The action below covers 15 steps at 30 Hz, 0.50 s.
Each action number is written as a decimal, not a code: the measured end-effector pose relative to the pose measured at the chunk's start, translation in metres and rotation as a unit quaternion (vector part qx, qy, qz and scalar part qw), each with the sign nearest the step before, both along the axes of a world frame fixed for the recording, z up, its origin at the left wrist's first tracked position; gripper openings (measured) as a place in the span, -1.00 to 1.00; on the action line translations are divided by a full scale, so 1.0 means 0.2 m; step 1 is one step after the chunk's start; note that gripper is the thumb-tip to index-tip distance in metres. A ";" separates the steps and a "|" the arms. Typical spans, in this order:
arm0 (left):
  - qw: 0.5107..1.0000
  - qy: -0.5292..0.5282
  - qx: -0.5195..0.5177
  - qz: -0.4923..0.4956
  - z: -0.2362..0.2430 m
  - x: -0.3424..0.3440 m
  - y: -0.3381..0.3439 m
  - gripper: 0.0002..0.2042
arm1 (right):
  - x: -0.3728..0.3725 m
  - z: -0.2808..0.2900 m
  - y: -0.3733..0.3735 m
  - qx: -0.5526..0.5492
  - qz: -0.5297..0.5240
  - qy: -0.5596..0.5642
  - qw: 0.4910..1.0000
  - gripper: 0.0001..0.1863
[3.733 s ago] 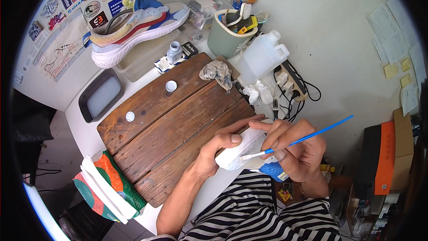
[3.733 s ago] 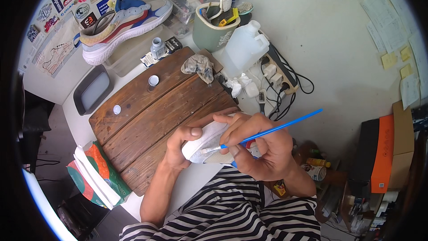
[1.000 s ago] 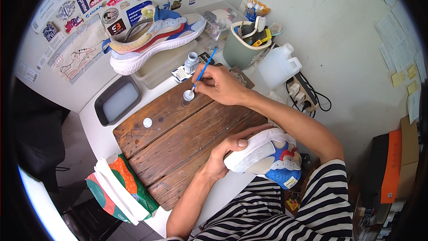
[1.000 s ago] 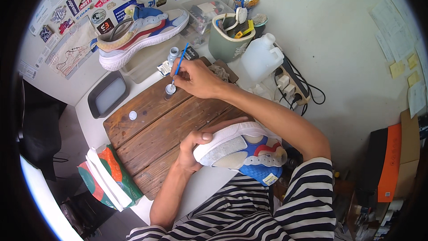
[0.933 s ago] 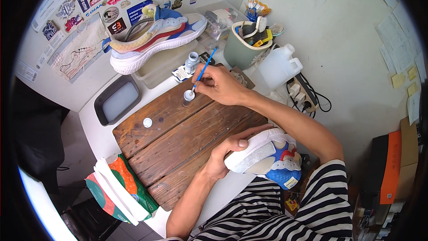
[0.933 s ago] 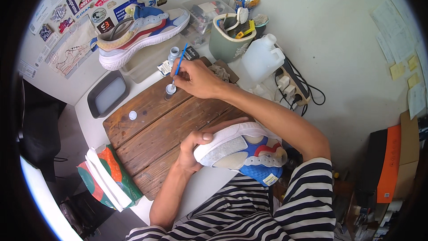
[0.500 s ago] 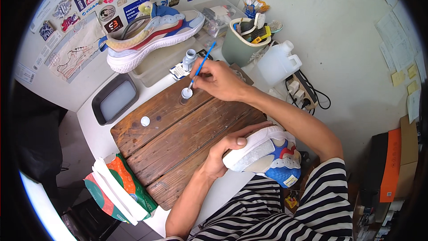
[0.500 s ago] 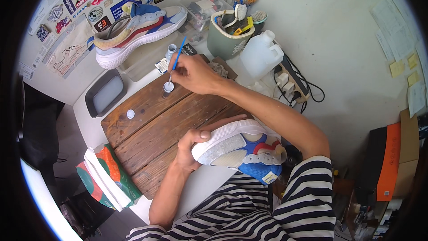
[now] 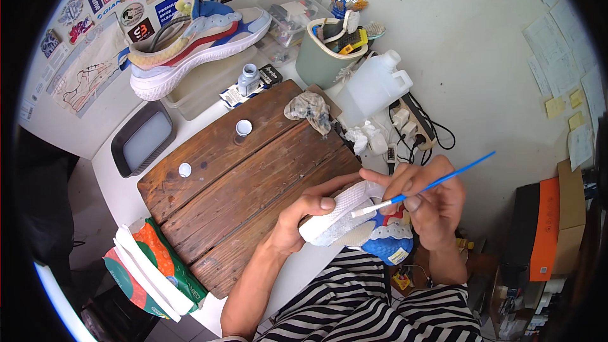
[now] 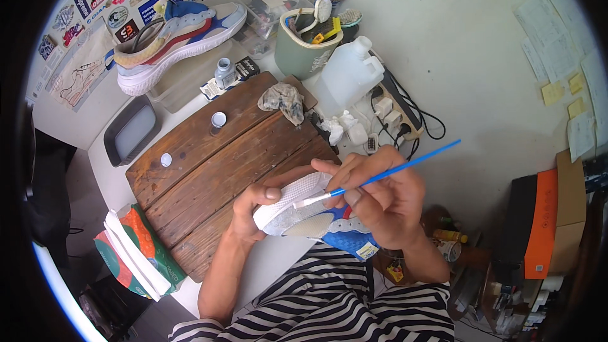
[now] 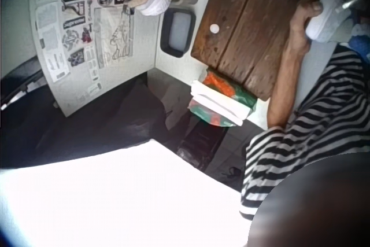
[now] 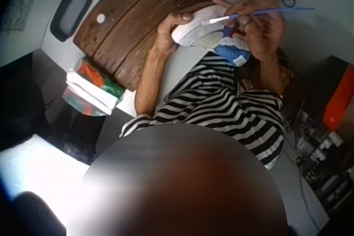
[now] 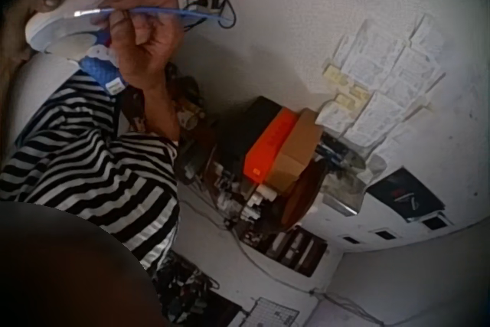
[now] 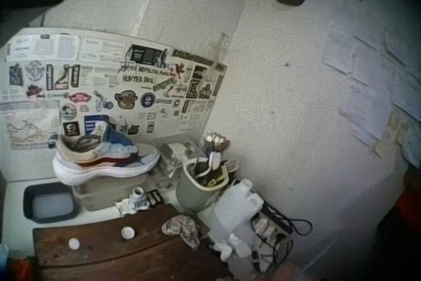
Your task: The recorder uses a brush to apply white paint to the midsole of a shoe at a repair bench.
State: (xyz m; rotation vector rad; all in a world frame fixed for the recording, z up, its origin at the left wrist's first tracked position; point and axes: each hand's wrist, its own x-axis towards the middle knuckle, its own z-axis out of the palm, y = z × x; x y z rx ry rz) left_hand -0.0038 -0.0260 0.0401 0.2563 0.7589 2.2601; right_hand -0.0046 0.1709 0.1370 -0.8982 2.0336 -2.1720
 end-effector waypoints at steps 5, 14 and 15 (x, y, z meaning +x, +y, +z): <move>1.000 -0.002 -0.004 -0.001 0.00 -0.01 0.04 0.06 | 0.06 -0.03 0.01 0.006 -0.019 0.014 1.000 -0.88; 1.000 -0.001 -0.010 0.005 0.02 0.00 0.03 0.06 | 0.09 -0.03 -0.02 0.031 -0.030 0.026 0.999 -0.87; 1.000 0.001 -0.011 0.006 0.02 0.00 0.03 0.06 | 0.09 -0.03 -0.02 0.040 -0.033 0.030 0.998 -0.87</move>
